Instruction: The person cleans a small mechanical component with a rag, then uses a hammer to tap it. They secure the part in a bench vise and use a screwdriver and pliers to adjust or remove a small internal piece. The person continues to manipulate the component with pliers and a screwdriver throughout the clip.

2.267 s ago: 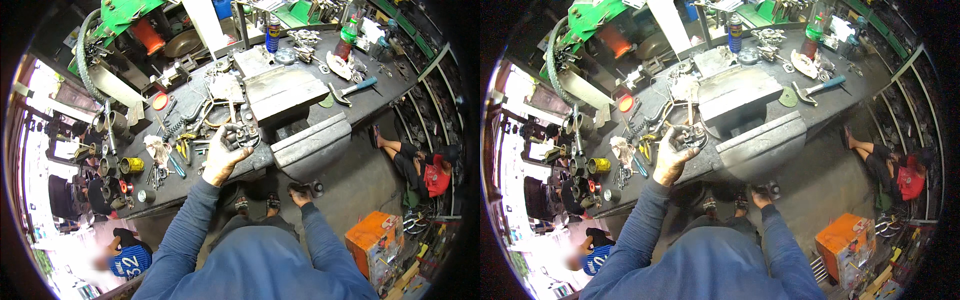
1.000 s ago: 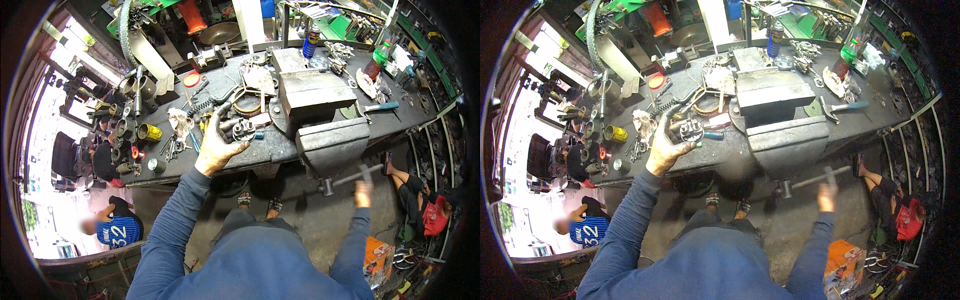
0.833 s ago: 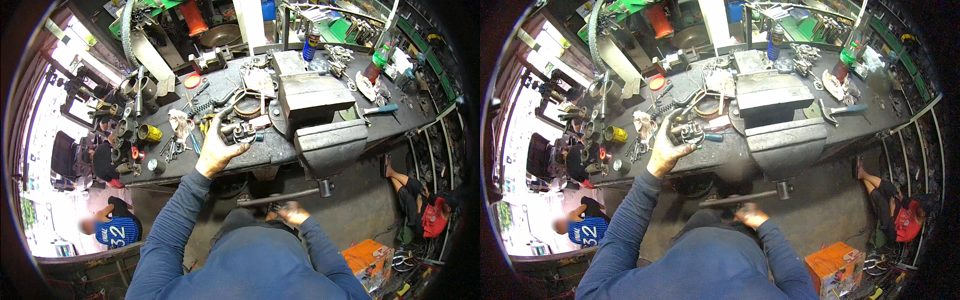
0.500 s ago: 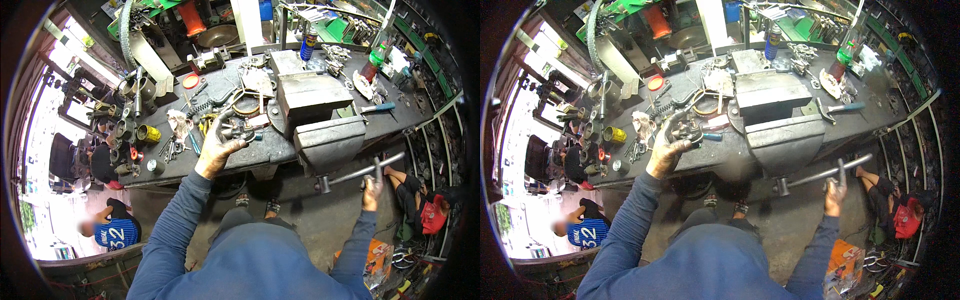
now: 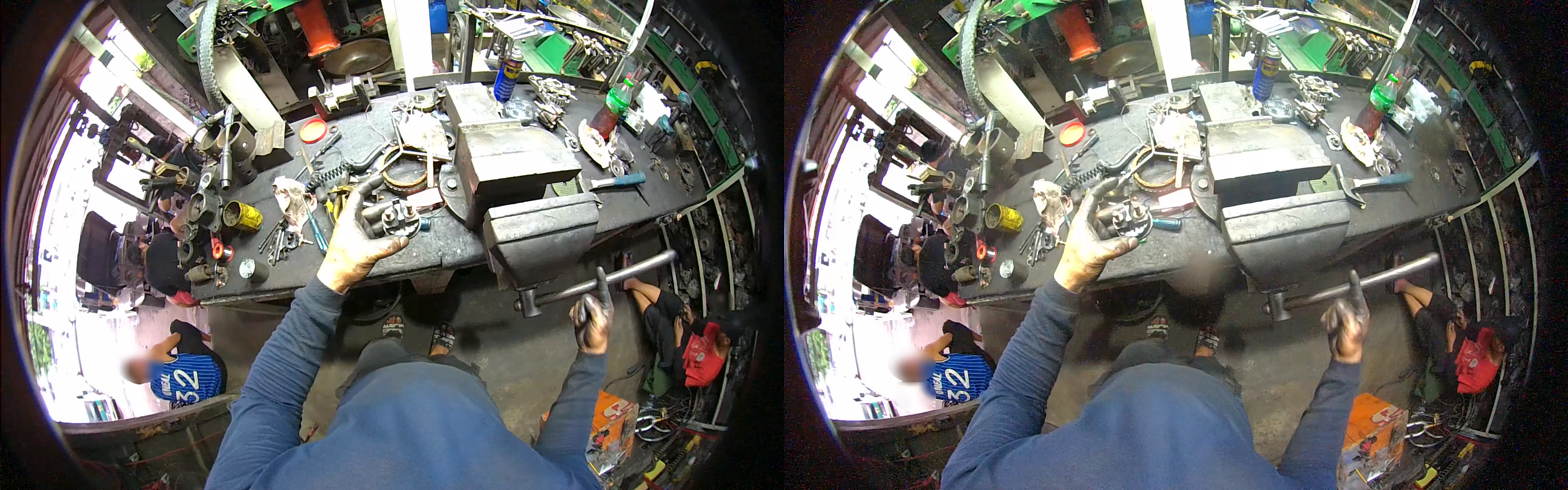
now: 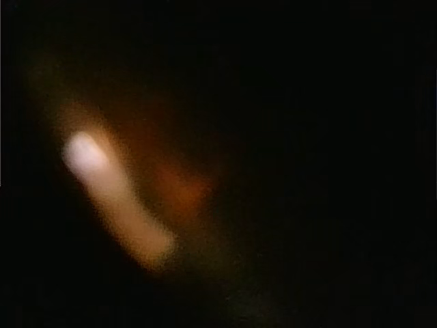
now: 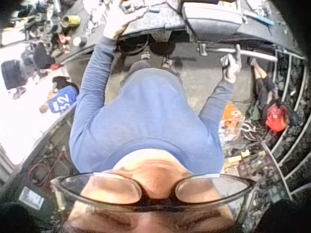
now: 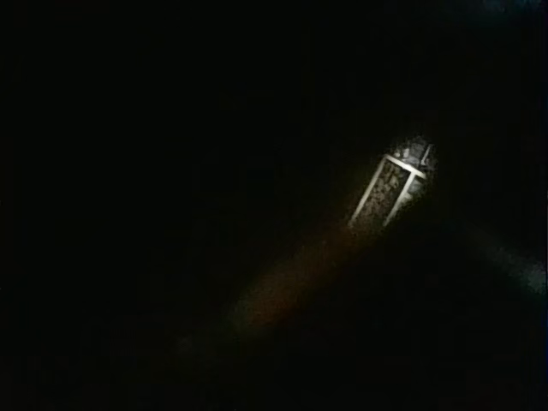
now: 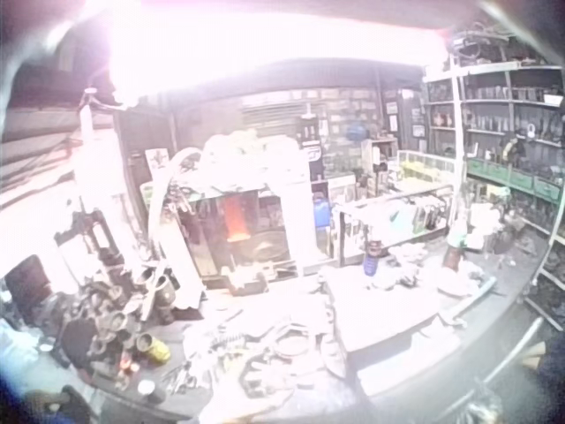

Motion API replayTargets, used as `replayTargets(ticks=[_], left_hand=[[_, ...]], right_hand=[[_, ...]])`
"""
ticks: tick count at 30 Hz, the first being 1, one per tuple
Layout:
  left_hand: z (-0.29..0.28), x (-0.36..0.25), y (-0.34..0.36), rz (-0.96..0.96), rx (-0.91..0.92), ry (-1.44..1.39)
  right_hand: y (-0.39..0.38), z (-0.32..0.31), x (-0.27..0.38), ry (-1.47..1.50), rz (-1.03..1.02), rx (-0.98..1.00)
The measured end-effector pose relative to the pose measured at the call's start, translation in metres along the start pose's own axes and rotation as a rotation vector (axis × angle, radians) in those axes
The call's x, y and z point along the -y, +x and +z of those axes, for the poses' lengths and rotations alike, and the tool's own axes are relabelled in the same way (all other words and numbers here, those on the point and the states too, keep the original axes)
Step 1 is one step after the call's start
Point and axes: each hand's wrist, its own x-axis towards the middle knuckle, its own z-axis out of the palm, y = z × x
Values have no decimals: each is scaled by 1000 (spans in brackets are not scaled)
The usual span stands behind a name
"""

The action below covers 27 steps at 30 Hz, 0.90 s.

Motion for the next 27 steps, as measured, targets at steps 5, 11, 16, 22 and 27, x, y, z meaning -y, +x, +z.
replayTargets(ticks=[5,11,16,22,27], left_hand=[[19,2,19,17,80,-89],[22,9,30,-17,86,45],[48,24,55,1,180,26],[42,37,64,-15,167,79],[43,36,59,18,153,156]], right_hand=[[-19,67,-140,-731,433,369],[-14,79,33,-123,49,439],[10,-19,-133,-642,340,-17],[-35,119,-41,-382,162,607],[8,16,-9,50,46,41]])
